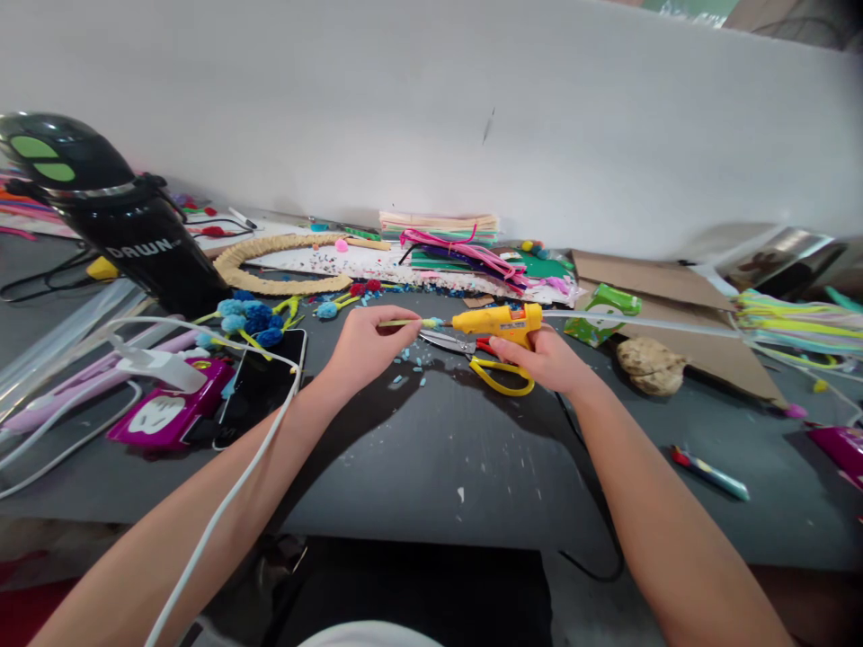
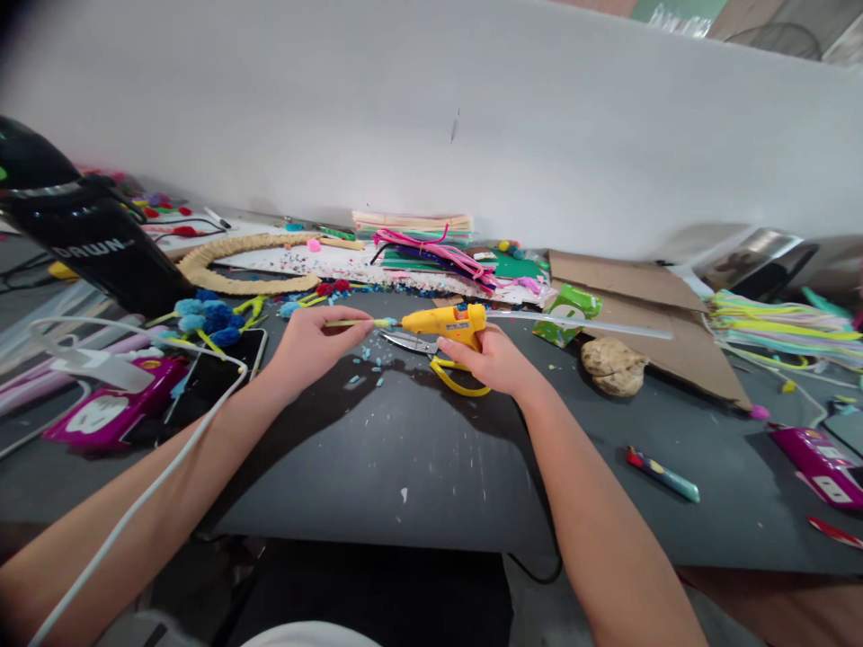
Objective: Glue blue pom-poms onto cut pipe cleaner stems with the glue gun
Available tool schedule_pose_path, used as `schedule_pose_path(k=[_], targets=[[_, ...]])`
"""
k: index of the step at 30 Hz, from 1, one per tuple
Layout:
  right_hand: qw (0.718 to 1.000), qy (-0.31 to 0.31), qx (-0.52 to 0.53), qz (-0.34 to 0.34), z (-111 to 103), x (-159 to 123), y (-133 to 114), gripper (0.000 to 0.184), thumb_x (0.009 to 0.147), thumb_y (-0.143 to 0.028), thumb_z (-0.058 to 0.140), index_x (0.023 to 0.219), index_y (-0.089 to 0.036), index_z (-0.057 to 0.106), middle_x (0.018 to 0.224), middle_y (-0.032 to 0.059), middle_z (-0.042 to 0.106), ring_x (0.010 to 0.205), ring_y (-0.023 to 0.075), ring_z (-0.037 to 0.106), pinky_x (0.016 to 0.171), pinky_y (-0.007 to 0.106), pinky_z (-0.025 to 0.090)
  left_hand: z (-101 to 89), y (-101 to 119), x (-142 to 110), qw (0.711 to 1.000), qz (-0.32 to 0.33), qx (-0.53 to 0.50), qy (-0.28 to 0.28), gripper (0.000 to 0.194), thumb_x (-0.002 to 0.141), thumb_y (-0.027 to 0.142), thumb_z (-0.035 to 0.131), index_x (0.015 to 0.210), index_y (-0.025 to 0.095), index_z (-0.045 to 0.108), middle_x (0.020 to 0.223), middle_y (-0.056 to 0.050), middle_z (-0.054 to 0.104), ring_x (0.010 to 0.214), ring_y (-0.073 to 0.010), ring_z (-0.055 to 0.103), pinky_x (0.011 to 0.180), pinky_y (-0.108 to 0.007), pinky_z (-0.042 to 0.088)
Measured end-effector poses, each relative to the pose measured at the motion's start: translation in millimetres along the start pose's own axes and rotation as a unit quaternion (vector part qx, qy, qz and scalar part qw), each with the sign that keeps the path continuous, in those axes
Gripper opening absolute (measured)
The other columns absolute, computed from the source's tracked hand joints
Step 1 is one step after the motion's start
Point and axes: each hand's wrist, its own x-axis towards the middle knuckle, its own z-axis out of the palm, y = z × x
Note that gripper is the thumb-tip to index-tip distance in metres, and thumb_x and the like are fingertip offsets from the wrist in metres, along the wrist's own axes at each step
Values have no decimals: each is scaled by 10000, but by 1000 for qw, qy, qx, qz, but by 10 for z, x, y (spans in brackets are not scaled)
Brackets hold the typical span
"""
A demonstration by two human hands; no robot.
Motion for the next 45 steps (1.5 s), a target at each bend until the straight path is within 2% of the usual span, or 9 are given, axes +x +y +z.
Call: schedule_pose_path(k=[10,14,21,26,34,37,40,42,45], targets=[[1000,6,-19,6,-25,-12,-38,390,842,-552,614,907,-169,655,747,28,619,649,167,548,599,278,459,-28,12,3,999,-37,-21,7,316,734,415,734,885,140,775,780,-66,749,690,-171,659,603,-231,502],[996,36,-86,-8,-114,8,-4,385,858,-548,589,932,-183,685,844,42,672,736,192,598,700,305,484,-41,26,15,997,-55,-44,15,339,715,427,750,883,133,772,725,-59,732,640,-157,642,581,-232,496],[967,139,-176,121,-422,34,393,482,781,-615,639,983,-182,702,770,46,677,655,196,592,617,312,463,-45,25,18,996,-59,-62,22,329,703,425,755,873,144,774,695,-51,720,606,-151,625,554,-236,489],[970,120,-170,126,-482,65,622,511,749,-593,673,1026,-165,704,924,77,703,757,206,619,682,325,479,-47,11,22,996,-55,-63,20,321,704,415,754,880,146,772,708,-53,723,609,-148,623,560,-237,490],[931,104,-275,219,-708,-20,553,607,581,-722,729,862,-190,653,792,42,644,669,192,571,579,303,416,-45,28,24,997,-54,-55,20,323,702,416,757,874,142,771,685,-48,718,601,-147,619,558,-234,486],[932,42,-272,234,-905,-163,556,579,572,-715,737,813,-197,648,721,18,617,602,159,525,541,284,382,-50,25,26,997,-58,-49,18,322,707,419,755,874,144,771,686,-46,718,609,-148,621,563,-232,486],[949,-103,-196,226,-1014,-296,432,490,649,-676,716,684,-193,639,593,-11,548,523,124,452,489,264,325,-54,19,29,997,-54,-46,21,324,708,428,754,865,146,771,698,-51,722,611,-152,624,560,-235,488],[952,-196,-131,195,-935,-314,257,431,715,-619,700,703,-189,677,584,-7,557,519,121,460,488,256,338,-54,15,31,997,-52,-45,22,328,707,431,753,867,145,771,698,-54,721,612,-155,625,561,-238,489],[955,-267,-91,94,-516,-210,-52,359,826,-530,628,883,-192,734,688,28,649,608,156,565,558,264,433,-50,11,31,998,-54,-40,21,331,711,432,748,869,142,769,695,-53,719,608,-152,622,557,-236,486]])
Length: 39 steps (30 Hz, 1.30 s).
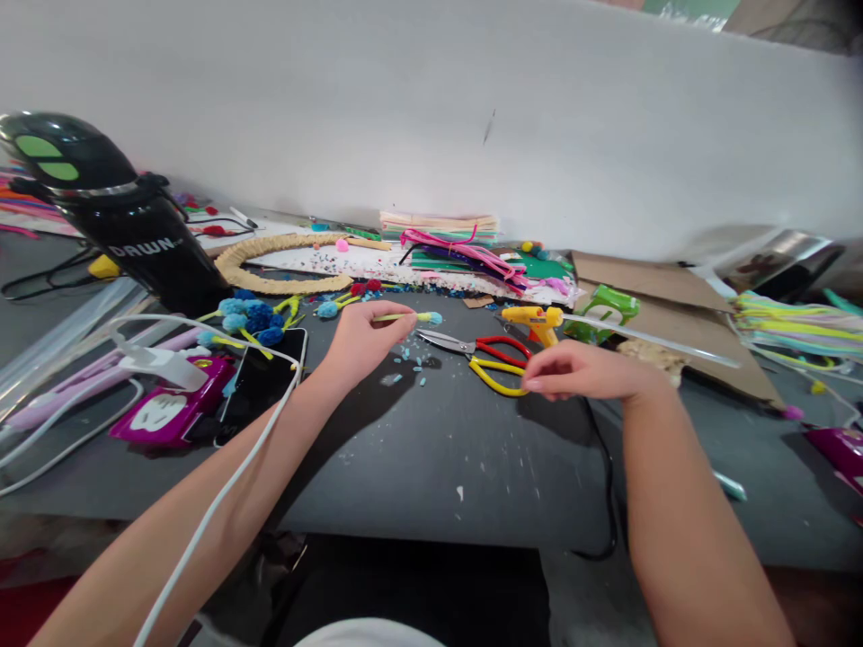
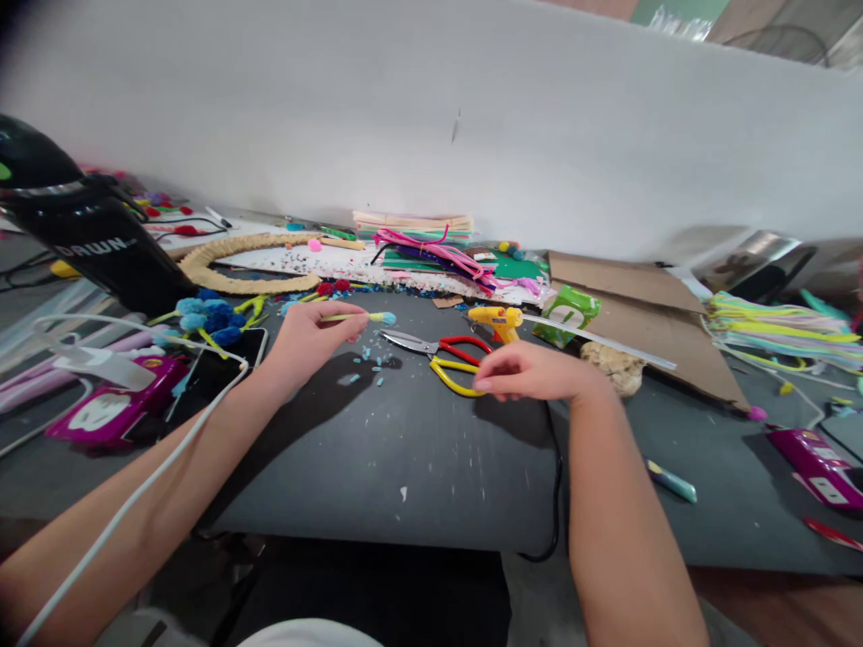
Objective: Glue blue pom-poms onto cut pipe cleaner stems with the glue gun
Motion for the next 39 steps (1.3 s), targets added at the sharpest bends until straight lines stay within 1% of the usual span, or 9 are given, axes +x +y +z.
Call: schedule_pose_path(k=[1,4,9,17,21,24,27,32,39], targets=[[999,23,-16,-42,129,126,-135,327,854,-496,608,897,-197,732,728,33,669,647,164,591,591,267,450,2,-1,0,1000,1,2,-1,329,714,431,745,867,140,769,701,-53,720,609,-151,621,560,-236,486],[968,173,-62,-168,543,524,-433,201,906,-349,584,993,-208,698,955,55,686,817,176,623,755,293,480,8,2,0,1000,3,-1,-2,327,716,423,745,869,135,765,727,-55,726,622,-149,624,586,-235,497],[943,177,-164,-229,912,847,-516,170,917,-253,592,1064,-199,658,1052,82,607,900,187,598,813,311,468,16,14,-5,1000,3,-13,-4,341,716,418,747,889,124,760,764,-59,735,638,-149,630,620,-233,510],[936,192,-197,-221,927,853,-478,115,958,-222,492,933,-162,587,950,85,606,845,182,561,750,300,444,42,-35,0,1000,3,-21,-12,341,716,431,749,880,132,763,710,-46,707,618,-147,605,583,-235,485],[948,235,-63,-207,881,816,-432,144,959,-258,498,959,-167,611,897,53,661,796,167,590,740,297,458,94,-87,20,988,-41,-151,-12,354,698,426,781,879,124,741,714,-41,682,633,-132,595,645,-255,510],[934,289,55,-203,869,827,-403,144,909,-278,580,938,-180,682,903,48,700,814,172,636,756,295,490,153,-110,11,958,-93,-268,-27,361,684,412,812,875,119,723,748,-39,674,663,-115,602,674,-244,508],[915,315,155,-199,897,868,-414,168,861,-277,636,967,-188,730,944,60,724,848,188,671,773,303,523,216,-113,-21,940,-122,-314,-52,349,697,399,816,877,117,720,747,-32,660,676,-105,604,678,-228,499],[895,320,262,-168,971,928,-471,195,810,-353,696,877,-172,718,767,37,705,663,159,634,650,286,524,291,-106,-73,935,-130,-325,-59,356,703,404,814,897,121,716,753,-34,661,689,-113,607,695,-247,504],[894,343,251,-140,993,952,-474,327,799,-493,689,795,-169,645,628,-7,602,567,126,523,549,254,437,321,-100,-109,954,-114,-274,-32,388,685,459,811,902,150,721,773,-40,675,739,-143,619,660,-248,497]])
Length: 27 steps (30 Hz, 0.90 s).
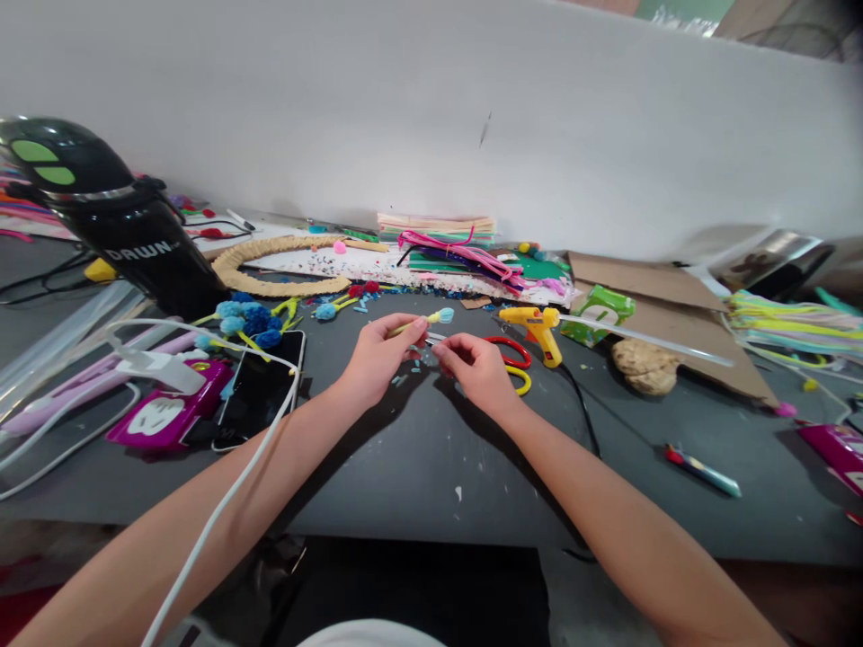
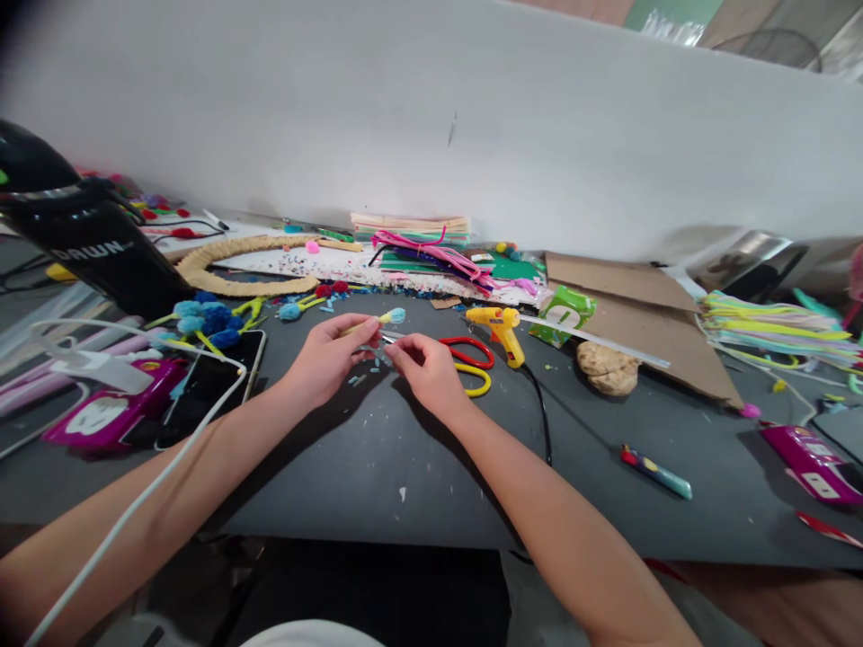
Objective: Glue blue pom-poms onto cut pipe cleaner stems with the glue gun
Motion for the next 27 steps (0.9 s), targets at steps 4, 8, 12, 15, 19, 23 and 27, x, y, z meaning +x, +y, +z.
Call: schedule_pose_path(k=[4,8,12,15,19,23,27], targets=[[1000,18,-10,-8,4,6,16,340,793,-500,693,760,-165,648,616,-8,595,551,117,501,539,250,421,20,-30,-6,1000,15,25,-3,401,699,490,788,904,154,711,774,-41,670,733,-150,620,623,-242,492],[1000,14,17,-13,18,15,45,300,826,-467,667,835,-167,661,686,8,636,597,126,545,582,256,461,38,-39,-13,999,22,43,-1,393,728,500,762,902,156,690,761,-34,659,698,-140,609,599,-235,493],[1000,-1,20,-14,30,15,50,275,846,-445,645,885,-173,651,728,19,657,657,148,590,636,276,491,38,-40,-14,997,27,66,-7,382,744,506,743,882,155,681,743,-27,648,696,-141,605,589,-230,497],[1000,7,10,-18,35,7,42,277,845,-448,645,887,-175,643,744,24,661,669,157,600,649,285,493,36,-50,-14,996,35,87,-7,382,747,512,735,876,156,682,741,-28,645,695,-147,603,574,-230,494],[999,26,-8,-26,48,-9,56,284,843,-455,651,873,-173,644,774,35,670,683,164,600,655,288,486,43,-72,-16,993,46,109,-16,371,758,499,727,885,154,685,779,-38,658,679,-137,590,560,-222,485],[999,35,-19,-35,71,-21,81,272,853,-443,644,849,-171,645,781,35,671,682,161,593,663,285,475,50,-77,-20,990,55,125,-21,353,766,481,726,888,152,692,791,-41,671,643,-119,578,569,-218,481],[999,33,-6,-26,90,-21,75,288,845,-449,653,824,-162,644,718,22,647,630,146,565,625,272,460,45,-74,-20,988,66,140,-16,354,761,488,726,875,155,693,781,-40,678,638,-122,581,582,-225,479]])
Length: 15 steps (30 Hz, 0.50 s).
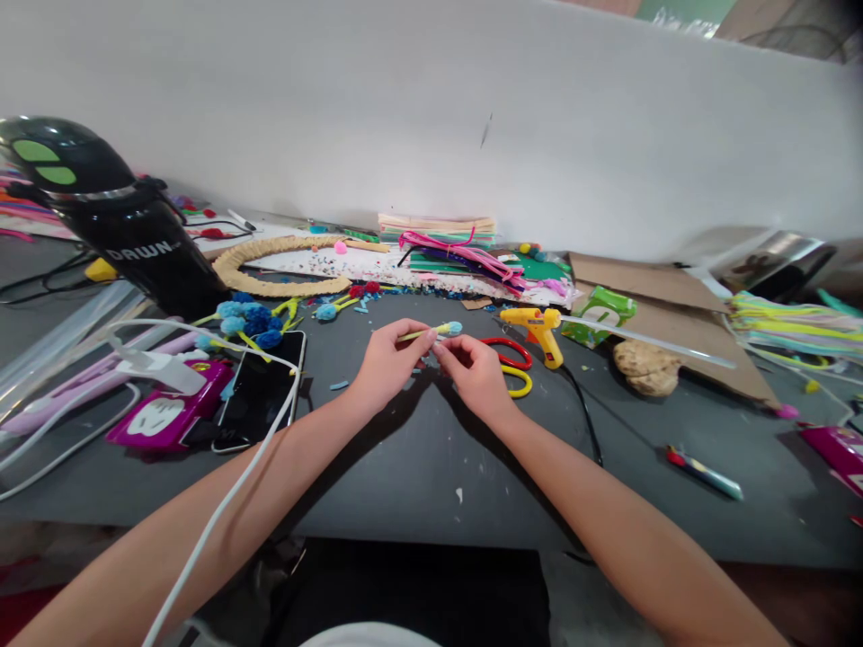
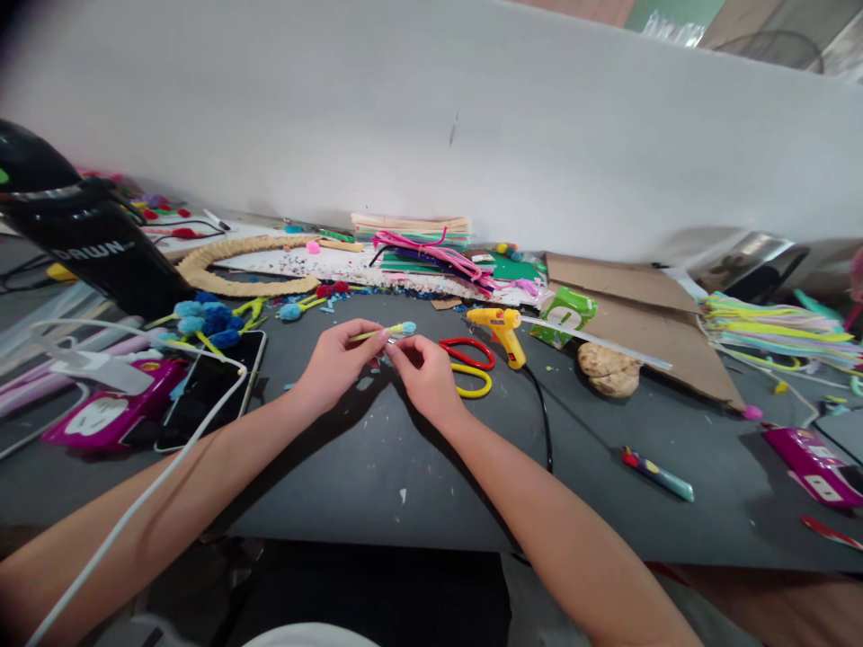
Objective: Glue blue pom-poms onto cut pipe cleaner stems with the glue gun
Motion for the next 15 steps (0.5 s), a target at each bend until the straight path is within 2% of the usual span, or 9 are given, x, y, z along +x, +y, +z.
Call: schedule_pose_path(k=[8,15], targets=[[999,-8,31,15,18,-3,-63,330,829,-483,663,816,-154,644,666,8,615,601,135,532,592,260,445,6,6,4,1000,25,4,13,299,760,448,733,839,162,694,775,-32,690,661,-132,596,638,-243,487],[999,-14,40,8,26,-3,-84,349,841,-513,635,851,-164,630,717,16,616,617,138,520,620,268,451,-1,-15,-1,999,43,0,13,319,767,459,723,864,155,704,749,-30,679,649,-138,581,636,-253,476]])
